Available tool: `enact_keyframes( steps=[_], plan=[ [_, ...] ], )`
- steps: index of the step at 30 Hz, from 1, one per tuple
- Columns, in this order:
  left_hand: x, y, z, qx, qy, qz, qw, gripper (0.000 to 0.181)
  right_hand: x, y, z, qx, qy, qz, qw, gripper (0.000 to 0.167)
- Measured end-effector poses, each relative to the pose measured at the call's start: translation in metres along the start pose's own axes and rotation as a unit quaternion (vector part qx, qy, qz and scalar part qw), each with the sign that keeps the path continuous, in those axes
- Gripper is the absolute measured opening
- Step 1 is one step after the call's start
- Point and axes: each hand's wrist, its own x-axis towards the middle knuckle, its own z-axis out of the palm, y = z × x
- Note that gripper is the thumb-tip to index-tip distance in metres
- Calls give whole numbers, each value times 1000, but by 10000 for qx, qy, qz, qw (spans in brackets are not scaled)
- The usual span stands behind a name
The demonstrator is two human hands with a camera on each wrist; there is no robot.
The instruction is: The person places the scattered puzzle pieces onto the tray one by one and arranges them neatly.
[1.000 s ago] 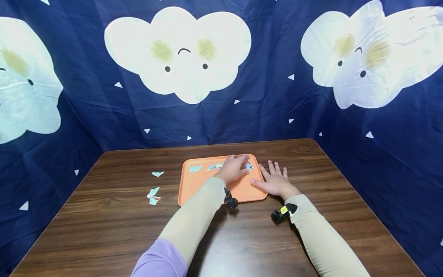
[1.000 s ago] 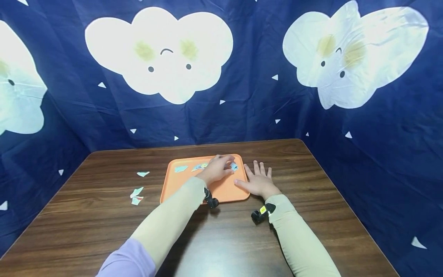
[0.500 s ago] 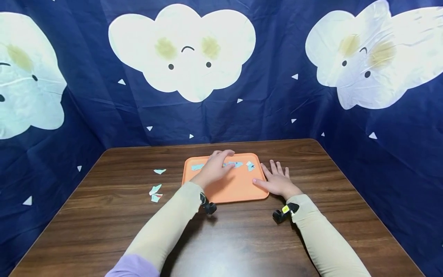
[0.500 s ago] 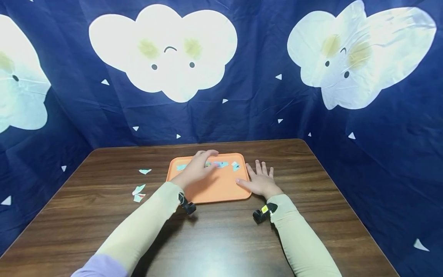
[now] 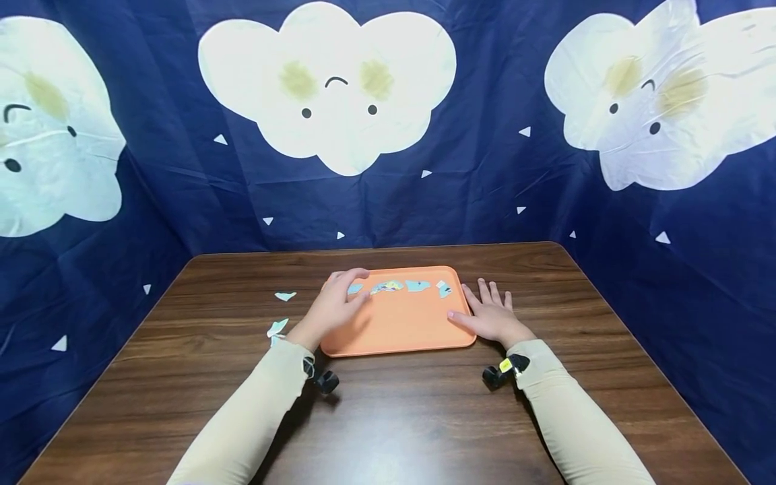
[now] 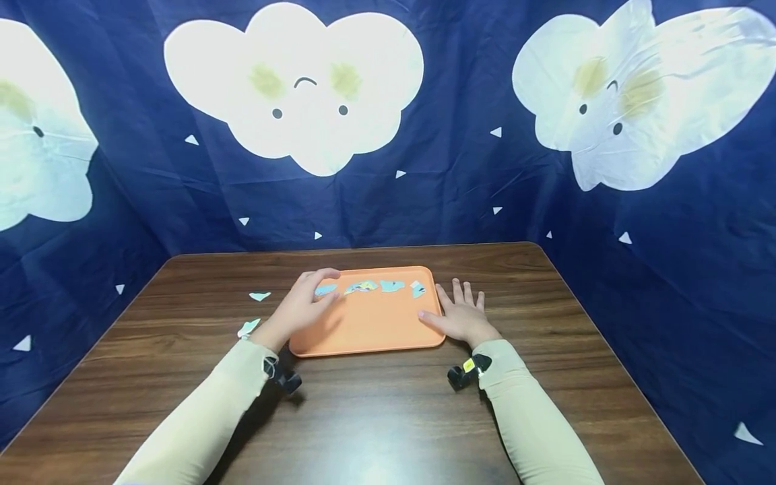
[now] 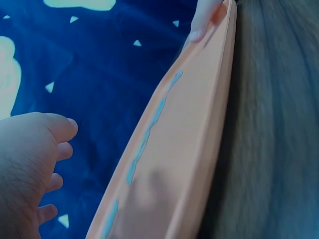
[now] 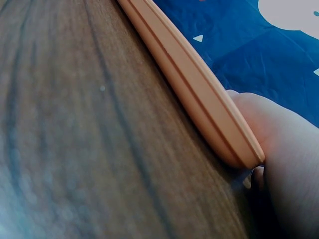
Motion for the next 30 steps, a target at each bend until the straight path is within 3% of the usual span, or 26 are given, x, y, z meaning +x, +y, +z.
enact_keyframes(
  steps=[13, 20, 25, 30],
  plan=[
    [-41, -43, -25, 102, 554, -47, 9984, 37, -2, -1, -2, 16, -31, -14, 10000, 100],
    [-57, -67, -32, -129, 648, -291, 9974, 37, -2, 0, -2, 36, -39, -4, 10000, 99],
    [-68, -83, -39, -73, 868, -381, 9955, 40, 0, 1, -2, 52, -15, -26, 10000, 98],
    [-78, -94, -45, 58, 877, -618, 9942, 42, 1, 1, -1, 35, -38, -45, 10000, 100]
  ],
)
